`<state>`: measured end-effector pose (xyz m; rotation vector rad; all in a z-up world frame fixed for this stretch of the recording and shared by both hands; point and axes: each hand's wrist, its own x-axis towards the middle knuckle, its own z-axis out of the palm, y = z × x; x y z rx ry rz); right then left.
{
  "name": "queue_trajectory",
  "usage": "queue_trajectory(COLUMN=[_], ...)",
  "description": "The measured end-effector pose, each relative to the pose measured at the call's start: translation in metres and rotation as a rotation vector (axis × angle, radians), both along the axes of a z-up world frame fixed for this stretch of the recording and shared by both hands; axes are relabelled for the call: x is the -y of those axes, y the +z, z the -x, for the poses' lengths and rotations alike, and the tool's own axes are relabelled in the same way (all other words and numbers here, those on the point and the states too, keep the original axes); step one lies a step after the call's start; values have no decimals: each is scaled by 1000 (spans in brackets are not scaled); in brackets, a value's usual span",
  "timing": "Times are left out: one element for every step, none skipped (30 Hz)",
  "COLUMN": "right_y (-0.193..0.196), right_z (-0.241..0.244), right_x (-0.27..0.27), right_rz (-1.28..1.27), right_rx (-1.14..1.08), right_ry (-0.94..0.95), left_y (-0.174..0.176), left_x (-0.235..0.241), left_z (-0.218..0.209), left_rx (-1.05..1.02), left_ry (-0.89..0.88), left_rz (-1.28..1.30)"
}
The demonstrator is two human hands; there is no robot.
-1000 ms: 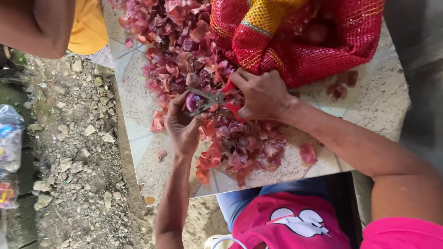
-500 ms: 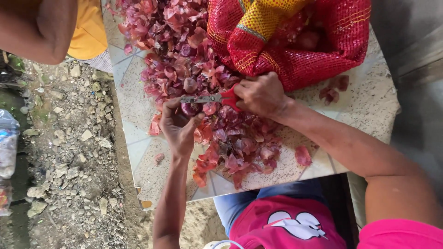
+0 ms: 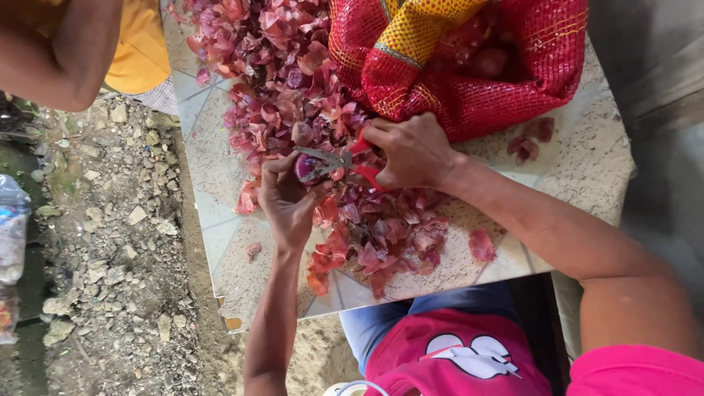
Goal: Trimming the ends of small red onions with scissors and peeling off the outer skins by hand.
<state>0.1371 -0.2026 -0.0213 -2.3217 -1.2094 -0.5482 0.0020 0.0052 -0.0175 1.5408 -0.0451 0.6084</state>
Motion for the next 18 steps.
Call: queue_trajectory(right_y=[-5, -11, -16, -22, -27, -30, -34, -38, -41, -45, -47, -52, -58, -64, -48, -32, -16, -9], right_z=[0, 0, -2, -5, -7, -8, -10, -11, -12, -13, -14, -17, -19, -21, -15, -10, -5, -2], right_x=[1, 2, 2, 2, 2, 3, 4, 5, 6, 6, 6, 5, 3, 1, 0, -1, -3, -4], right_rz=[-4, -9, -10, -16, -22, -23, -33, -44, -42, -41, -40, -38, -51, -64, -63, -62, -63, -65], right_rx=[8, 17, 18, 51, 83, 84, 110, 135, 135, 105, 76, 77, 18, -41, -42, -44, -45, -44], right_ry=[12, 23, 22, 29, 36, 34, 35, 36, 35, 22, 12, 14, -11, -36, -32, -46, -63, -61], left_y=[-2, -4, -9, -14, -19, -17, -16, -15, -16, -17, -18, -12, -6, 0, 11, 22, 34, 29], left_x=[-2, -4, -7, -10, -13, -12, -11, -9, -10, -10, -11, -9, -8, -8, -3, 2, 6, 4], left_z=[0, -1, -1, -1, -1, 0, 1, 1, 2, 2, 2, 1, 1, 1, 1, 0, -1, -2], left_rx=[2, 3, 4, 3, 2, 3, -7, -18, -18, -23, -26, -25, -18, -12, -12, -19, -25, -25], left_ry=[-20, -41, -42, -37, -34, -36, -24, -12, -13, 7, 29, 30, 57, 83, 88, 61, 33, 35], left_rz=[6, 12, 11, 1, -10, -11, -11, -12, -11, -16, -20, -18, -39, -60, -59, -42, -28, -30])
